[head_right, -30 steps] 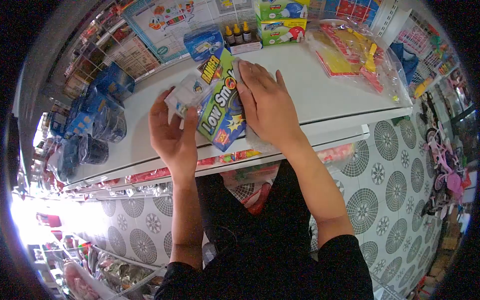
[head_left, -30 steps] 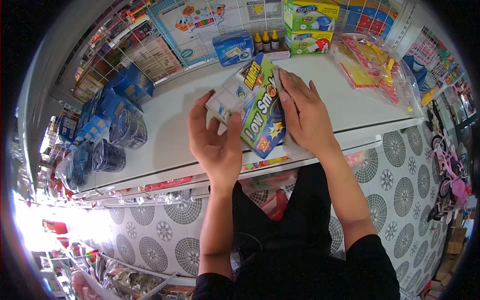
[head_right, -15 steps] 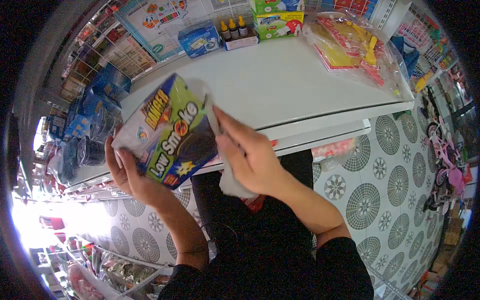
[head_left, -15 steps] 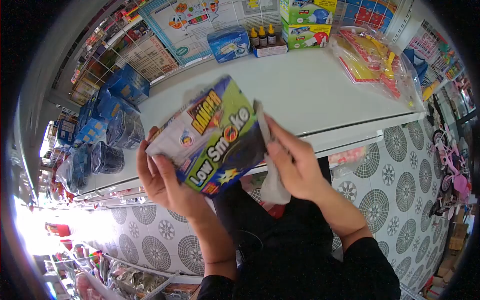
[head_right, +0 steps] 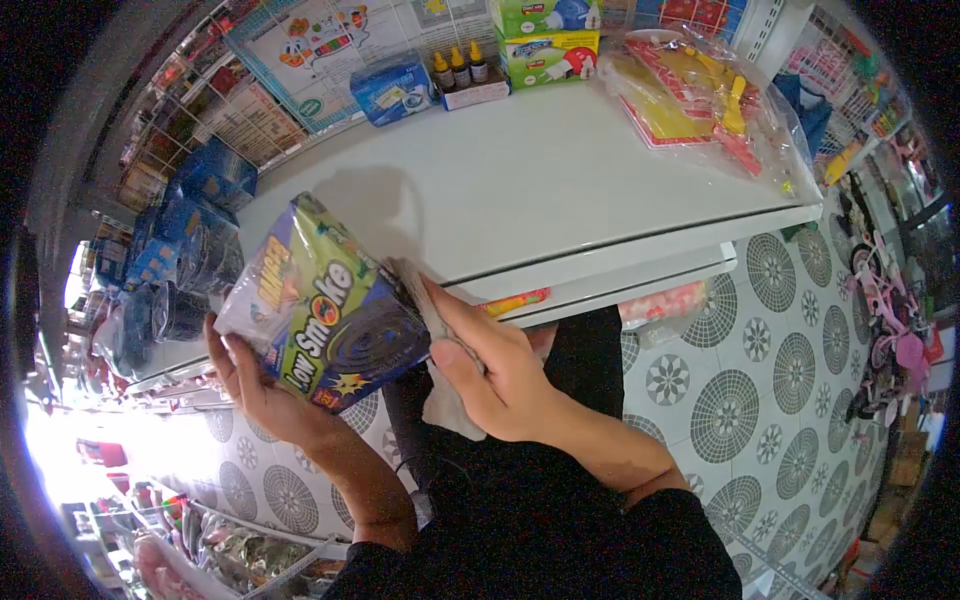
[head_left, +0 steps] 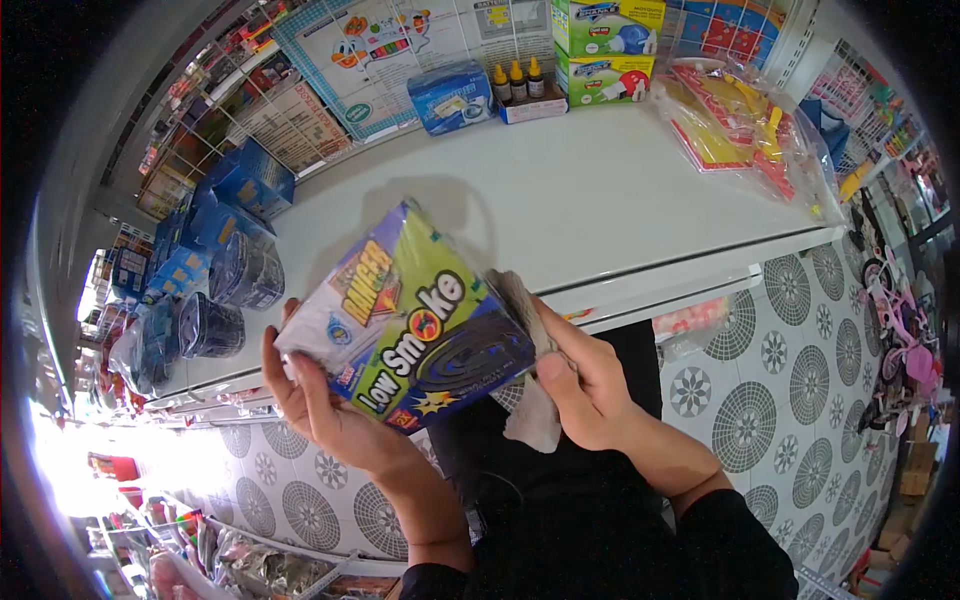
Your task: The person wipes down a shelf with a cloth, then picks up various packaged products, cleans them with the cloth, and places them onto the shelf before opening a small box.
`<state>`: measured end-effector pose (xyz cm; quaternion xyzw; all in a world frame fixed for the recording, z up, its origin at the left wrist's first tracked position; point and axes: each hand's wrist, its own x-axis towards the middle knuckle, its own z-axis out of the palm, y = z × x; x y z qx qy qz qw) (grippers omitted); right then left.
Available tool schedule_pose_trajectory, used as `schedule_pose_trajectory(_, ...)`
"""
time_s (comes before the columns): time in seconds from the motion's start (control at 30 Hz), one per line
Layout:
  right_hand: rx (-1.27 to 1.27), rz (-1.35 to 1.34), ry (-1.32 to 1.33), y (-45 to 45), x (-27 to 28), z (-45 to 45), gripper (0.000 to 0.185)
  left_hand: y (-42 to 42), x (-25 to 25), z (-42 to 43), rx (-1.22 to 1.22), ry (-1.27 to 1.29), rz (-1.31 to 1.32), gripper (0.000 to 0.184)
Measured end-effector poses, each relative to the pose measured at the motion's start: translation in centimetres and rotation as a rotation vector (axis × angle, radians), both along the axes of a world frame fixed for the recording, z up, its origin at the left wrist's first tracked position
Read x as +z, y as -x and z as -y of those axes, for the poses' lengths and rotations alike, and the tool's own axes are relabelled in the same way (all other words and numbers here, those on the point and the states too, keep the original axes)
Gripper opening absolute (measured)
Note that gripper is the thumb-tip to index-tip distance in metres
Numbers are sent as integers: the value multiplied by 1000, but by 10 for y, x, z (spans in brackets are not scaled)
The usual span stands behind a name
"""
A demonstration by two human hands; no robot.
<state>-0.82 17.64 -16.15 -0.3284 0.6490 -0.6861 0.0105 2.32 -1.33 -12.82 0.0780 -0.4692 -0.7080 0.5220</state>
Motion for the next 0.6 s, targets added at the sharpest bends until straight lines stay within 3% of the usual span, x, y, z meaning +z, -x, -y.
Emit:
schedule_pose_trajectory(0.2, 49, 97, 48, -7, 4, -10, 50, -6, -21, 1, -383, 5, 120, 36)
schedule_pose_trajectory(0.27, 59, 257, 260, -5, 13, -9, 54, -6, -26, -2, -465, 125, 188, 34)
schedule_pose_trajectory(0.3, 87, 313, 315, 1, 21, -9, 72, -7, -27, -7, -536, 122, 185, 33)
schedule_pose_trajectory(0.37, 85, 348, 354, 1, 36, -12, 72, -7, -28, -16, -625, 138, 174, 31)
schedule_pose_trajectory(0.47, 52, 367, 374, -2, 36, -17, 72, -6, -33, -20, -519, 136, 165, 31)
schedule_pose_trajectory(0.53, 16, 163, 185, -5, 14, -22, 56, -3, -27, -20, -400, 60, 182, 32)
schedule_pose_trajectory(0.6, 14, 105, 96, -12, -2, -24, 55, -2, -16, -18, -261, -49, 237, 34)
